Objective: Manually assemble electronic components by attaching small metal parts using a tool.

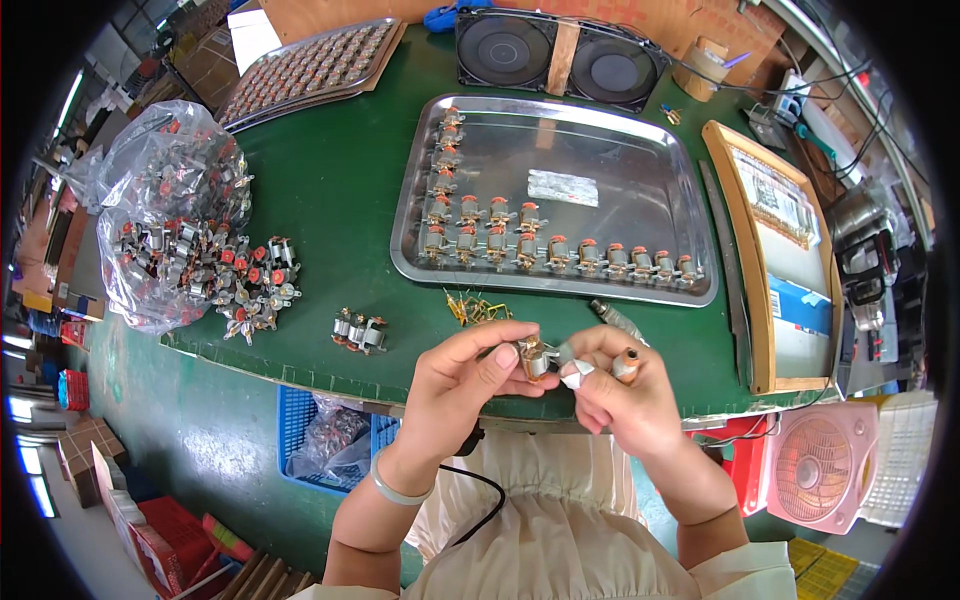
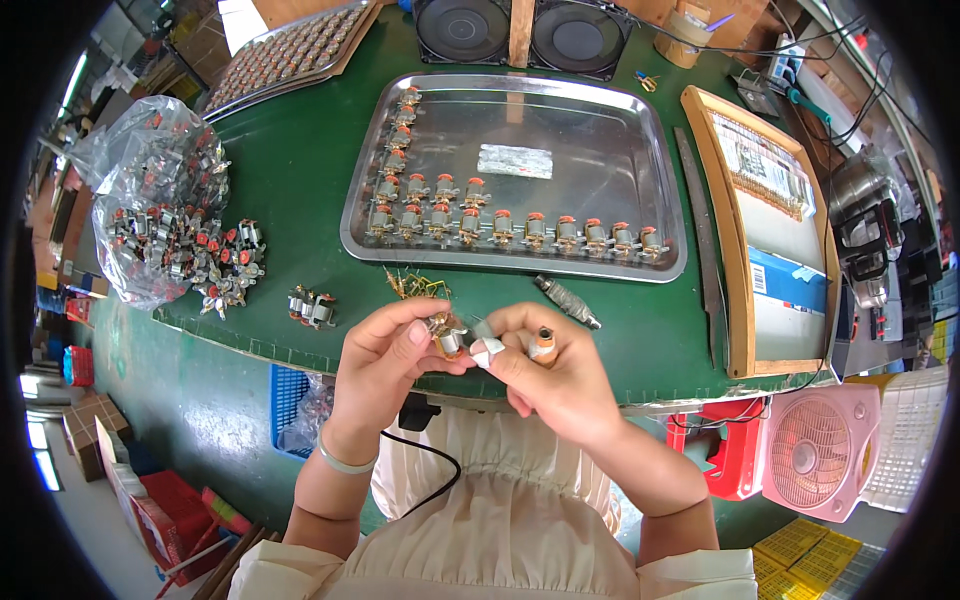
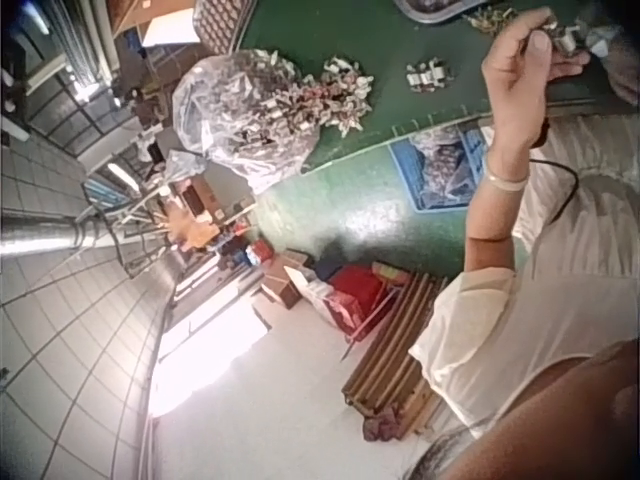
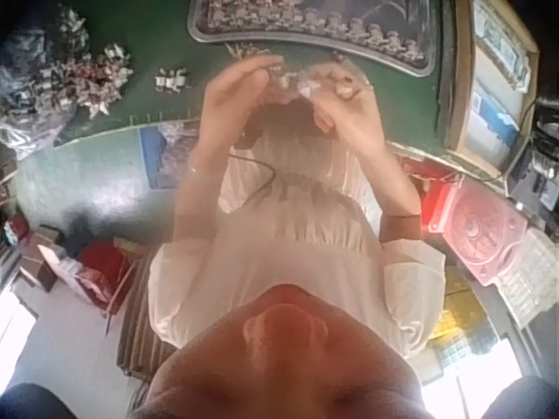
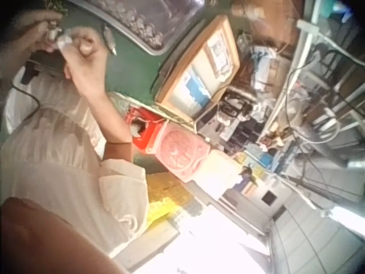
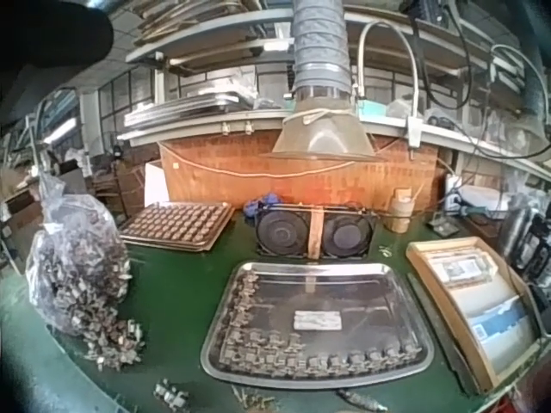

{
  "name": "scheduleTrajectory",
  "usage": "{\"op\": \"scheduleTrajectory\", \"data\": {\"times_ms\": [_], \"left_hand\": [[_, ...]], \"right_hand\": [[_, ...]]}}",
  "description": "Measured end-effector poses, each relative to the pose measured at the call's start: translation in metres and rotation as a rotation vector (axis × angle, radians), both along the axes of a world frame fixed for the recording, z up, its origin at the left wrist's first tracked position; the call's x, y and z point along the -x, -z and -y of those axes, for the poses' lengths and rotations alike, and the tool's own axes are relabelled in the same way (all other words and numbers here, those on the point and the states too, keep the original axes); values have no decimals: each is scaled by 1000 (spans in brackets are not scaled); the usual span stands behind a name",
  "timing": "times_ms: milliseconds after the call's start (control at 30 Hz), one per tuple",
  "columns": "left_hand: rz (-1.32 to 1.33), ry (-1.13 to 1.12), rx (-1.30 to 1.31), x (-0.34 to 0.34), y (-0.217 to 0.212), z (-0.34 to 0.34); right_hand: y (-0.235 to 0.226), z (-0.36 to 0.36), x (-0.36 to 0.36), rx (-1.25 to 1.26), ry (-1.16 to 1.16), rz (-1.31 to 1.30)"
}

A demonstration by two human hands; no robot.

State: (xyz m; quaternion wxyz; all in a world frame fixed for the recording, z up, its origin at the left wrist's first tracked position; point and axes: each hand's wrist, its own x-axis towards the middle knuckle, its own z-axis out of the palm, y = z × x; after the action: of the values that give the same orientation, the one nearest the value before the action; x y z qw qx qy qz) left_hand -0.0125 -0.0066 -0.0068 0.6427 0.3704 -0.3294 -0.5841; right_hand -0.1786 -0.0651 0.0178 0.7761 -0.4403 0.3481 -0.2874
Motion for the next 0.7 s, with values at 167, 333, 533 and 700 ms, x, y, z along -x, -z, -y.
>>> {"op": "scheduleTrajectory", "data": {"times_ms": [167, 333, 533, 700], "left_hand": [[-148, 121, -83, 3, -3, 1], [-158, 150, -73, 7, -5, 1], [-156, 165, -63, 8, -6, 1], [-141, 119, -87, 8, -7, 2]], "right_hand": [[0, -4, -10, -106, 128, 197], [5, -4, -11, 14, 206, 258], [8, -7, -8, 41, 248, 237], [9, -8, 0, -4, 251, 254]]}}
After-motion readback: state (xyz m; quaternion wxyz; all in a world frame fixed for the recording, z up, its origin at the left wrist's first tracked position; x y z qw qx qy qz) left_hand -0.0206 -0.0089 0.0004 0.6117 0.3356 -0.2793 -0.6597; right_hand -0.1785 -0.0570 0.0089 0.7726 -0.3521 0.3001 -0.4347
